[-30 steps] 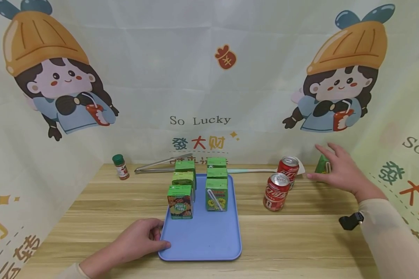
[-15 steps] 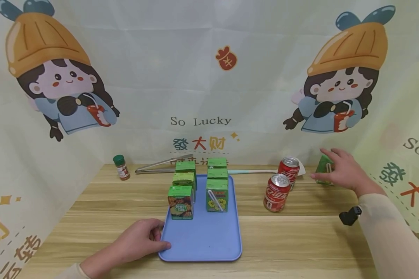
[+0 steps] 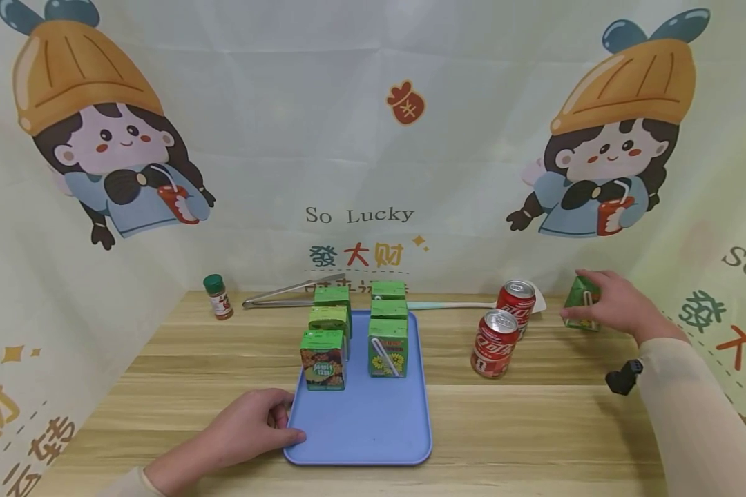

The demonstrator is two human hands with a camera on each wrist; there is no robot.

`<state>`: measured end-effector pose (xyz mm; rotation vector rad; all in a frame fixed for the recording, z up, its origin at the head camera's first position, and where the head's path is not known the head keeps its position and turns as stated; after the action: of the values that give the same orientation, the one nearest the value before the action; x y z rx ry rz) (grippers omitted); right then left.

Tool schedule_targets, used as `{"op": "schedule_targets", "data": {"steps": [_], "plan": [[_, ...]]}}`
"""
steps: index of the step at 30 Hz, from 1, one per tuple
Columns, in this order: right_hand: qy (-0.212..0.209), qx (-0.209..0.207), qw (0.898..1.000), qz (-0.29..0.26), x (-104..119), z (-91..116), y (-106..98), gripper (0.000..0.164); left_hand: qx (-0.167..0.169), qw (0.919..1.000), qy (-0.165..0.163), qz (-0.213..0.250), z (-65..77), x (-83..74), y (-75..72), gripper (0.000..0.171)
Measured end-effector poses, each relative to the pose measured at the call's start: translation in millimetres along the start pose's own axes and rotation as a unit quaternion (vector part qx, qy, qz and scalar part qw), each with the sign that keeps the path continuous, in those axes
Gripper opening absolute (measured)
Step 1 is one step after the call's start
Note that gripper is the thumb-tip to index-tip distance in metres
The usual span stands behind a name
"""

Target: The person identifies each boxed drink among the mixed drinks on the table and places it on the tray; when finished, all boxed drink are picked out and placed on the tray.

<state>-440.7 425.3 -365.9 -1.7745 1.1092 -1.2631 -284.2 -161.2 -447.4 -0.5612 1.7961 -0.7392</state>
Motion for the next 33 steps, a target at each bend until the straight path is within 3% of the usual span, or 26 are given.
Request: {"op": "schedule_targets", "data": {"steps": [8, 17, 33], "plan": [[0.012, 0.018, 1.0, 0.003, -4.5, -6.9, 4.0, 0.104, -0.002, 1.0, -0.002, -0.005, 0.7, 1.2, -0.4, 0.033], [0.015, 0.026, 0.999, -0.017, -4.0, -11.6, 3.5, 0.089, -0.004, 0.9999, -0.003, -0.015, 0.0, 1.3, -0.6, 0.035], [0.021, 0.038, 0.999, -0.004, -15.4, -18.9, 5.6, 0.08, -0.005, 0.9998, -0.003, -0.017, 0.1, 0.9, -0.8, 0.035]]}}
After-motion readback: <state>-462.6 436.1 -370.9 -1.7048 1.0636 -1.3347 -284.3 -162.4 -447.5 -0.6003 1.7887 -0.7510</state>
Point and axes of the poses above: each hand's wrist, its own z-axis away from the middle knuckle, its own y-axis out of the palm, x = y × z, the point moved 10 cm from there along -z, towards the middle knuckle, and after that the axes turned 15 degrees about -x, right-handed, at the moved point
